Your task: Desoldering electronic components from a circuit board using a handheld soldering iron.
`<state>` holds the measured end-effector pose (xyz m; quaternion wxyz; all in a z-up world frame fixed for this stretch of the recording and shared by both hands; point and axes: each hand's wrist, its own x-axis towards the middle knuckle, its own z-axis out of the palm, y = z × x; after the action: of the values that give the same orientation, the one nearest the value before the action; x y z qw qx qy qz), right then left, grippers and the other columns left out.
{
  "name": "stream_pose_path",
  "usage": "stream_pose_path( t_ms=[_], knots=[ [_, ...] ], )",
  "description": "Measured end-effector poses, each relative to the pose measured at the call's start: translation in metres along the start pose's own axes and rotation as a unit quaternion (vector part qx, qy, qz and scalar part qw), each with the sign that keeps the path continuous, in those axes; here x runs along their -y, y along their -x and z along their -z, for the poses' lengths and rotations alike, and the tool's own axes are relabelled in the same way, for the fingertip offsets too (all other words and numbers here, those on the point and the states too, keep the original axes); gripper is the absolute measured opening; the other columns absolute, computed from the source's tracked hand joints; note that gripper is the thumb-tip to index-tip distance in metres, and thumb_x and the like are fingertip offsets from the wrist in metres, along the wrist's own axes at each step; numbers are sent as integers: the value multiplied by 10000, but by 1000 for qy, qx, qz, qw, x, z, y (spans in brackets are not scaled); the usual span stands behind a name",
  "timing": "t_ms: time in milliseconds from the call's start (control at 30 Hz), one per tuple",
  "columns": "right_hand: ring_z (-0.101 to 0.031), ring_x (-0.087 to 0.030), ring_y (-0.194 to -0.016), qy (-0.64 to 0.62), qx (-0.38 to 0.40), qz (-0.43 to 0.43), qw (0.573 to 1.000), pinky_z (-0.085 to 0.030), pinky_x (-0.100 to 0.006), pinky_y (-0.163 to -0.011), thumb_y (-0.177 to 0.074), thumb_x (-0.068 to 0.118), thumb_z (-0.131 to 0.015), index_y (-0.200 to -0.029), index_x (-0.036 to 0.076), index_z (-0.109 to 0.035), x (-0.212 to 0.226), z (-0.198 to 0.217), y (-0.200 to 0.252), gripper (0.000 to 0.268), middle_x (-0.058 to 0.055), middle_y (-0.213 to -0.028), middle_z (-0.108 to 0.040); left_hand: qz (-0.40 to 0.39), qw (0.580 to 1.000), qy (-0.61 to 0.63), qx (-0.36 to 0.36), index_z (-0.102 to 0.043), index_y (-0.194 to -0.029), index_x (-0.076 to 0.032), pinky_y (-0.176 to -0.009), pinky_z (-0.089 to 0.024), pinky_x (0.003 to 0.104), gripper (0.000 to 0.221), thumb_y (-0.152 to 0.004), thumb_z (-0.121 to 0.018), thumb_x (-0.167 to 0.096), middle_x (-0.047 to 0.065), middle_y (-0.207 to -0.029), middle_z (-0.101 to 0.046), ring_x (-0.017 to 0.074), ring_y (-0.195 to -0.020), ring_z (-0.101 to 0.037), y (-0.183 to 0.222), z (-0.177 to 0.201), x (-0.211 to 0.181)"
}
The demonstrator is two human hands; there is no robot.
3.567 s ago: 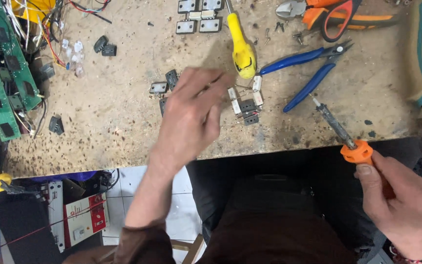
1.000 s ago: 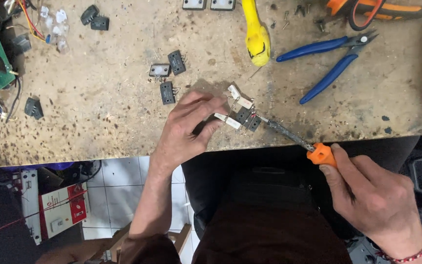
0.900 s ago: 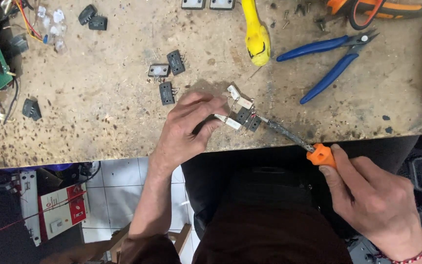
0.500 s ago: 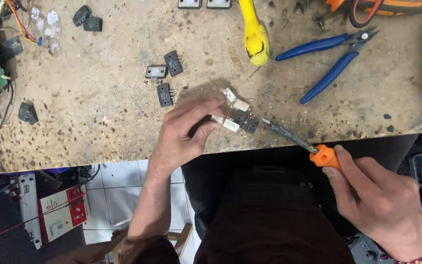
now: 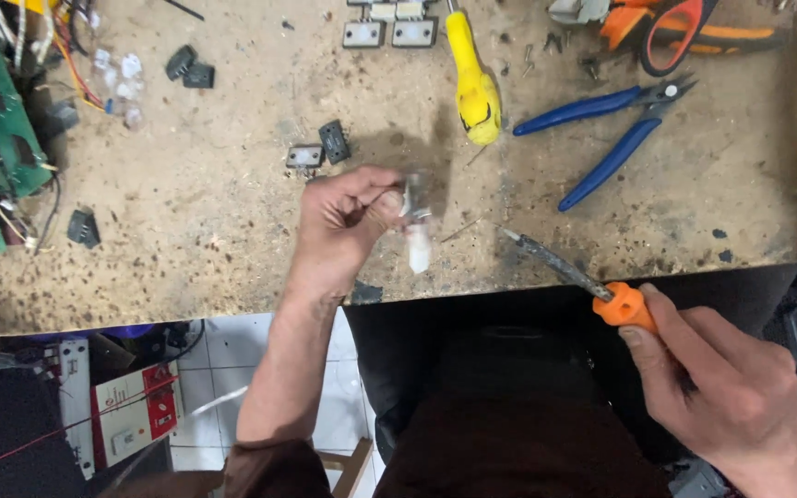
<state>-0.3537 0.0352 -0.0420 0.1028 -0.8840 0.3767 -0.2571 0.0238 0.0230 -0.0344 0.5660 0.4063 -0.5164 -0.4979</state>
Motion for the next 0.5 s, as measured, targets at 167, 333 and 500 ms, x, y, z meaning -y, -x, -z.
stream_pose_path(
  t_ms=[167,333,500],
  knots=[
    [-653,-203,-644,-9,-8,-17,1000,-572,-328,-559,-941,127,-803,-1231,-123,-743,-9,-5,11,388,-172,-929,-724,92,988,-119,-29,-644,-1074,84,-587,-659,304,109,-1018,-552,100,187,-857,-753,247,-645,-747,-5,-19,-16],
    [-611,-185,-584,-3,3,-20,1000,-542,-313,-520,-954,160,-785,-1242,-109,-753,-9,-4,15,395,-125,-869,-703,154,974,-162,-37,-629,-984,53,-517,-619,274,54,-995,-597,94,162,-801,-737,216,-578,-734,-8,-28,-19],
    [-548,-147,-538,3,-7,0,1000,-490,-297,-480,-981,147,-771,-1230,-115,-748,-5,1,7,363,-70,-791,-653,206,949,-232,-53,-644,-990,16,-564,-642,266,20,-978,-638,31,126,-796,-756,174,-592,-739,-13,-43,-29]
  ],
)
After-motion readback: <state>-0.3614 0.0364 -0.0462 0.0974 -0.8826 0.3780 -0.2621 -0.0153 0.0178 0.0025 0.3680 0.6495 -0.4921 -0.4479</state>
